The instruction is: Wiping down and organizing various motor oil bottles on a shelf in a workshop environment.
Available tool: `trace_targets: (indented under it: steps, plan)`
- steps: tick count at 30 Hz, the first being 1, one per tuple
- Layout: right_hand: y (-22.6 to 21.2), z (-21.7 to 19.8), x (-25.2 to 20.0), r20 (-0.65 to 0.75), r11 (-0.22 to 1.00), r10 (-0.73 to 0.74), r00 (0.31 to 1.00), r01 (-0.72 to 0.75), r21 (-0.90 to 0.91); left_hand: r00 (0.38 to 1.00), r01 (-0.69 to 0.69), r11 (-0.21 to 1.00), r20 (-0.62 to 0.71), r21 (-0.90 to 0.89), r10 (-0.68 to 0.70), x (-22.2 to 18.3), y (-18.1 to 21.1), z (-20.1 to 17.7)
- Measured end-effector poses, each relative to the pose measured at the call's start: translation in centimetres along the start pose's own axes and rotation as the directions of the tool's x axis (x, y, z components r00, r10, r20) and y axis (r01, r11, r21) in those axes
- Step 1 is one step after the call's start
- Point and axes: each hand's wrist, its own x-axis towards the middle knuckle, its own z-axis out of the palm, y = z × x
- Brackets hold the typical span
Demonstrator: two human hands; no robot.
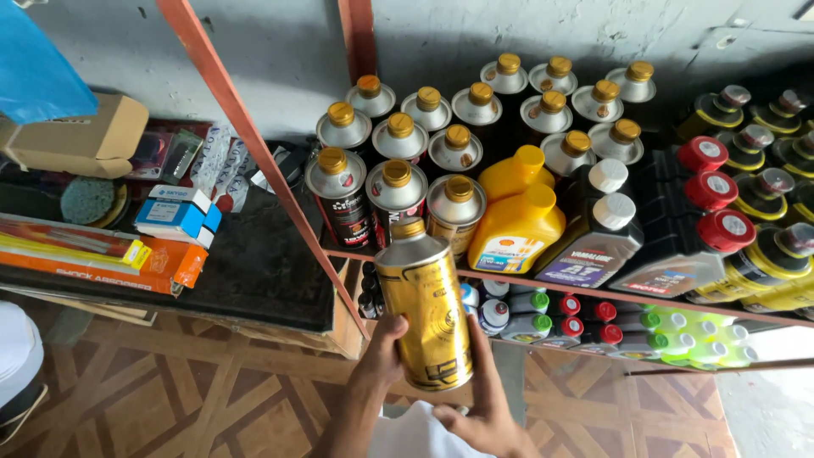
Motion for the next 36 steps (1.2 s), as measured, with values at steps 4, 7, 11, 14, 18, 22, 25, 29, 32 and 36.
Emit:
trace_targets:
  steps: [4, 7, 11, 14, 18, 22, 25, 29, 32, 36]
  plan:
    - [1.9, 1.0, 0.2, -0.230, 0.997, -0.073, 0.970, 0.076, 0.004, 0.990, -0.057, 0.996, 0.127, -0.066, 0.065, 0.4, -0.8, 1.0]
    - [2.3, 0.9, 0.1, -0.307, 0.990, -0.134, 0.942, 0.114, -0.084, 0.994, -0.075, 0.971, 0.100, 0.226, 0.053, 1.4, -0.1, 2.7]
    - [2.0, 0.8, 0.6, -0.417, 0.935, -0.276, 0.866, 0.143, -0.324, 0.972, -0.235, 0.790, 0.142, 0.566, 0.187, 1.6, 4.5, 11.3]
    - [2.3, 0.7, 0.7, -0.422, 0.806, -0.387, 0.820, 0.079, -0.587, 0.980, -0.193, 0.743, 0.086, 0.641, 0.181, 1.4, 5.1, 13.5]
    - [2.3, 0.8, 1.1, -0.326, 0.740, -0.463, 0.825, 0.157, -0.653, 0.970, -0.166, 0.750, -0.030, 0.640, 0.240, 1.2, 3.4, 11.4]
    - [-1.2, -1.1, 2.4, -0.124, 0.789, -0.382, 0.916, 0.253, -0.559, 0.982, -0.080, 0.778, -0.086, 0.624, 0.170, 0.7, 3.4, 9.9]
    - [-3.5, -2.8, 5.3, -0.003, 0.898, -0.261, 0.965, 0.241, -0.368, 0.983, 0.039, 0.779, -0.163, 0.626, 0.082, 0.4, 2.3, 8.9]
    - [-4.8, -4.3, 7.6, 0.118, 0.818, -0.336, 0.934, 0.352, -0.455, 0.993, -0.003, 0.912, -0.105, 0.409, 0.051, 0.1, 0.6, 7.6]
    - [-4.2, -3.7, 6.0, 0.274, 0.690, -0.305, 0.912, 0.410, -0.597, 0.997, -0.030, 0.967, -0.067, 0.254, 0.049, 0.4, -0.4, 4.8]
    - [-1.9, -3.1, 1.4, 0.443, 0.621, -0.240, 0.864, 0.487, -0.614, 0.977, 0.009, 0.974, -0.207, 0.227, 0.039, 0.7, -0.5, 2.0]
